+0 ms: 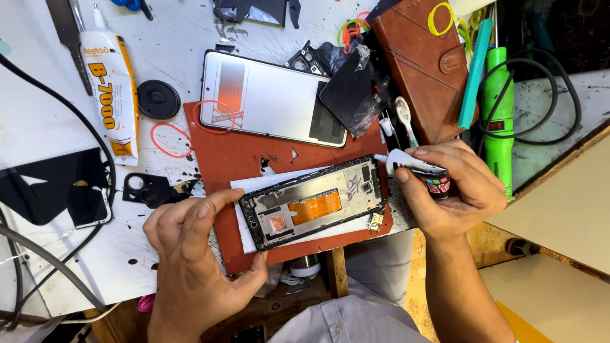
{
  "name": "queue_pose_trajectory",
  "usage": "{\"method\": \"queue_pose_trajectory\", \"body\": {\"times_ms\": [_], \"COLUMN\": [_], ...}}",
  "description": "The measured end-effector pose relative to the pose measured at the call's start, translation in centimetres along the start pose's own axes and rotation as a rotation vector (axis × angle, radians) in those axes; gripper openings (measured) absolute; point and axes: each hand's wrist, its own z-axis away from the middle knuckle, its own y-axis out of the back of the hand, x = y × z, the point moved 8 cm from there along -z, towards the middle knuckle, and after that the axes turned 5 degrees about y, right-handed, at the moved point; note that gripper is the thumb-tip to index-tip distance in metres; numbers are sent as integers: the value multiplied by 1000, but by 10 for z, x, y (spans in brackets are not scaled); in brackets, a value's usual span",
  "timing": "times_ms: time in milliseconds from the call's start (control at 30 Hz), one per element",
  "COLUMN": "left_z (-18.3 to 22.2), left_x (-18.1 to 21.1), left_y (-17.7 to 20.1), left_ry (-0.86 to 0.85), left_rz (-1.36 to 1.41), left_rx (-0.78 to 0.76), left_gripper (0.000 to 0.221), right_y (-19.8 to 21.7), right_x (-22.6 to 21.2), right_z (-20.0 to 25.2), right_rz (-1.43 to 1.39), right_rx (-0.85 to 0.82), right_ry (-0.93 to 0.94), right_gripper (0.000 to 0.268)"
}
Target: The person applies adhesive to the frame of a mobile phone using a tube, cleans the edges with a cloth, and then aligns and installs a replacement screen onto the chassis.
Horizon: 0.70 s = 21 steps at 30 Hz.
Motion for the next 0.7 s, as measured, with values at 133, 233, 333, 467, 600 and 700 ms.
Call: {"method": "queue_pose_trajectory", "body": {"times_ms": [133, 233, 333, 467, 600, 700], "left_z": [0, 1, 1, 1, 1, 2], "left_x": [0, -1, -1, -1, -2, -2], "left_y": [0, 0, -1, -2, -2, -2], "left_ry": [0, 0, 5, 12, 13, 23], "left_rz": [2, 6, 7, 4, 3, 0], "left_rx": [1, -3, -5, -14, -20, -19], "left_gripper": [113, 114, 115, 116, 116, 116], "right_y": [-1, 1, 1, 2, 3, -1], "right_x": [0, 2, 3, 4, 4, -1], "right_z": [0, 1, 2, 3, 0, -2], "right_rz": [10, 7, 9, 16, 13, 31], "right_rx": [-11, -2, -8, -4, 12, -5], "right_ry": [4, -19, -16, -15, -28, -4], "right_gripper": [26, 24, 23, 23, 23, 25]}}
